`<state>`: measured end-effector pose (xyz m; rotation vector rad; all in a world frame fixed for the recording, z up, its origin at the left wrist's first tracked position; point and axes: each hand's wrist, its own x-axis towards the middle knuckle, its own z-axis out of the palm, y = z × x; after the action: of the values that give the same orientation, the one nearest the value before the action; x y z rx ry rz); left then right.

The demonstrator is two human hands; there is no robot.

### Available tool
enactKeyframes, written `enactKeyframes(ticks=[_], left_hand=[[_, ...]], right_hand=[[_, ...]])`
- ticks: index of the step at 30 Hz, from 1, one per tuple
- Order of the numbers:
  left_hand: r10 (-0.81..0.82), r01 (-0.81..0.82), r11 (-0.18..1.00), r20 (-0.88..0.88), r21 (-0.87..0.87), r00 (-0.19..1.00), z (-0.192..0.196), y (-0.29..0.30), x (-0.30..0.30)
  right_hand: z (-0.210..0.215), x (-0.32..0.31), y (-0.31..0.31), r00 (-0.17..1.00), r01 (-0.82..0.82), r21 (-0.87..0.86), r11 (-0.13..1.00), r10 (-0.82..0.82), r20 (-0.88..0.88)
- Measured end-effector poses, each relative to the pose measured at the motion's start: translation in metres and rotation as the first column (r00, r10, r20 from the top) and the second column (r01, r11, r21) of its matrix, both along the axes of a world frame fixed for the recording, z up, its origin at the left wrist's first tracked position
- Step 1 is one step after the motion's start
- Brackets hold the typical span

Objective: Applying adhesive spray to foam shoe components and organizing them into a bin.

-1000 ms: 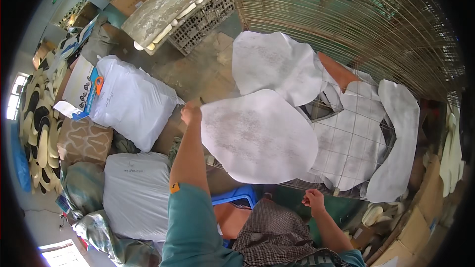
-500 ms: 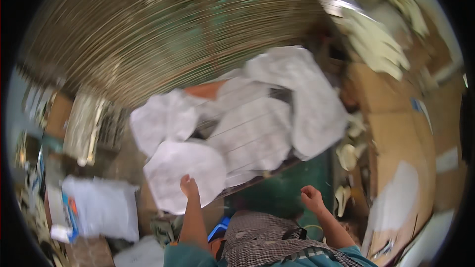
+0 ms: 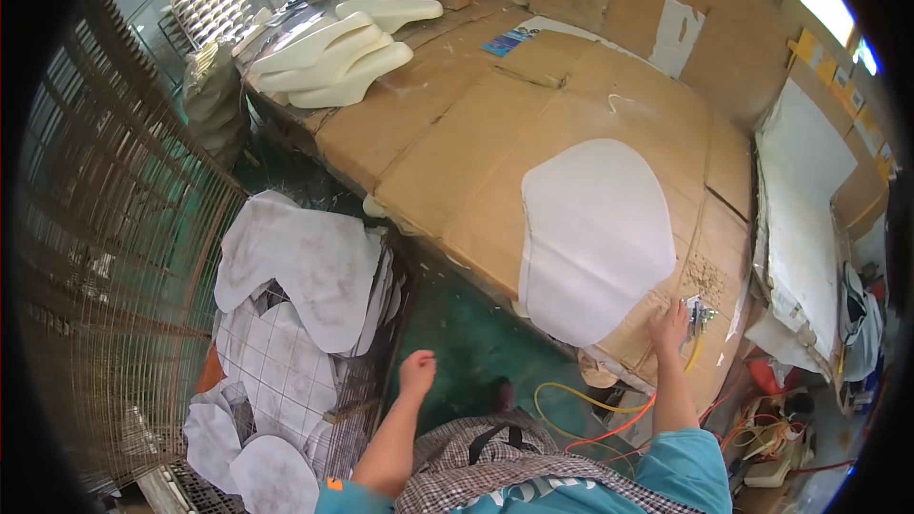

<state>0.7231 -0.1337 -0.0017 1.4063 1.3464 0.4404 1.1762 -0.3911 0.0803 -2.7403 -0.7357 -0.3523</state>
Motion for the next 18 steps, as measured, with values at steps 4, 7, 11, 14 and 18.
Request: enactKeyframes(ticks=[4,7,11,14,18], left_hand=[[-0.359,0.377,0.894,-0.117,0.242,0.926,0.060,-0.021,0.102],[-0.560,0.606,0.650,-0.250,0.458,0.790,0.090,-0.022,0.155],[-0.648,0.691,0.459,-0.322,0.558,0.690,0.089,-0.034,0.205],[-0.683,0.659,0.410,-0.267,0.631,0.680,0.082,-0.042,0.223],[-0.548,0.544,0.624,-0.182,0.561,0.816,0.074,-0.020,0.176]], right_hand=[[-0.016,0.018,-0.031,0.966,0.168,0.004,0.986,-0.166,0.197],[-0.022,0.019,-0.056,0.978,0.205,0.052,0.977,-0.207,0.024],[-0.001,0.023,-0.062,0.924,0.303,-0.045,0.952,-0.305,-0.231],[-0.004,0.035,-0.096,0.982,0.140,0.323,0.936,-0.174,0.079],[0.116,-0.051,-0.096,0.804,0.343,0.619,0.706,0.121,-0.582]])
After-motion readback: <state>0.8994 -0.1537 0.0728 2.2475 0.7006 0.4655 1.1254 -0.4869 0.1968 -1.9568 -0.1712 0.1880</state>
